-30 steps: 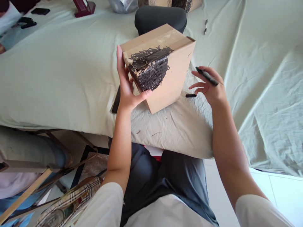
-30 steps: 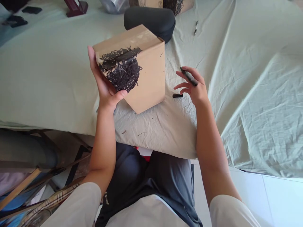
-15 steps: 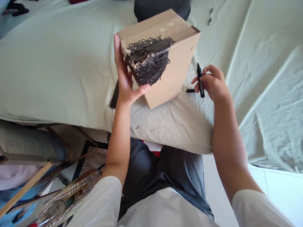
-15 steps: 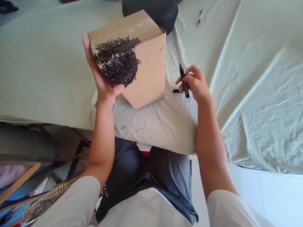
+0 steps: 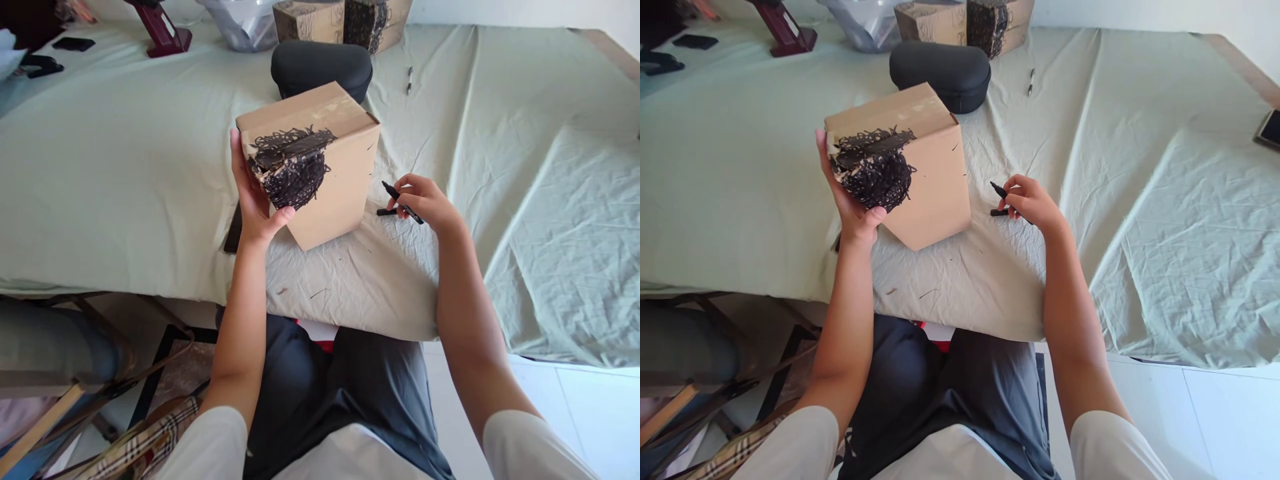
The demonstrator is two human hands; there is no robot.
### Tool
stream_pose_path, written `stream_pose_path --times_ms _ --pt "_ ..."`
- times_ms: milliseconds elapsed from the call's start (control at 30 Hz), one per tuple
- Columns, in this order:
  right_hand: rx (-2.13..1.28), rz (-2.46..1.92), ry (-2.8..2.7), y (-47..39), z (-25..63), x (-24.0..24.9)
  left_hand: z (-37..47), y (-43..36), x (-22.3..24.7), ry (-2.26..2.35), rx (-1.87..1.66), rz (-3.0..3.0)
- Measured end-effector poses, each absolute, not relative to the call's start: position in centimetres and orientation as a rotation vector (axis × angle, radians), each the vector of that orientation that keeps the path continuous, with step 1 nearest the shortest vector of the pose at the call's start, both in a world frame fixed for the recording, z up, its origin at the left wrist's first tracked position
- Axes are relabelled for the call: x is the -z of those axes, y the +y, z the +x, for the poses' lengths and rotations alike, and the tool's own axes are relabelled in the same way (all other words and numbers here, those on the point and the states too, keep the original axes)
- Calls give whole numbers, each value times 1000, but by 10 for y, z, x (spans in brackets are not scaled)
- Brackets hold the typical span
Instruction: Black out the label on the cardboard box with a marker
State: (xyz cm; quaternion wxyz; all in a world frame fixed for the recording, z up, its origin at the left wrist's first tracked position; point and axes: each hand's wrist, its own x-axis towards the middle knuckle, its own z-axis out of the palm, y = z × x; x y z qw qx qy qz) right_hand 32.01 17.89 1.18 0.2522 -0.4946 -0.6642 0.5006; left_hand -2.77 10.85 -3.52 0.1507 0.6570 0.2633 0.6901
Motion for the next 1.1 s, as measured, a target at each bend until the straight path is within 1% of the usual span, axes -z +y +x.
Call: stream_pose_path --times_ms 100,300,400,500,633,767,933,1033,1100 --pt "-1258 -1423 -1865 182 331 -10 -23 106 35 762 -2033 1808" --pt "-793 -1676 -2139 194 362 -3 -15 100 34 903 -2062 1649" --pt "-789 -1820 -2213 198 370 -3 -14 99 34 999 -2028 1624" --pt "-857 -1874 -2278 199 369 -3 -14 98 35 961 -2006 1586" --pt "-889 -1783 -2343 198 360 1 -16 98 37 976 -1995 1518" --pt "-872 -1549 -2426 196 346 13 -19 101 42 1055 -1971 1457" --pt "-742 -1319 -2503 190 323 30 -19 98 43 1124 -1955 1654" --pt "-702 -1271 -2445 190 314 34 -19 96 43 1140 -1920 1782" --pt "-722 -1318 -2341 189 313 31 -20 98 46 1106 -1946 1743"
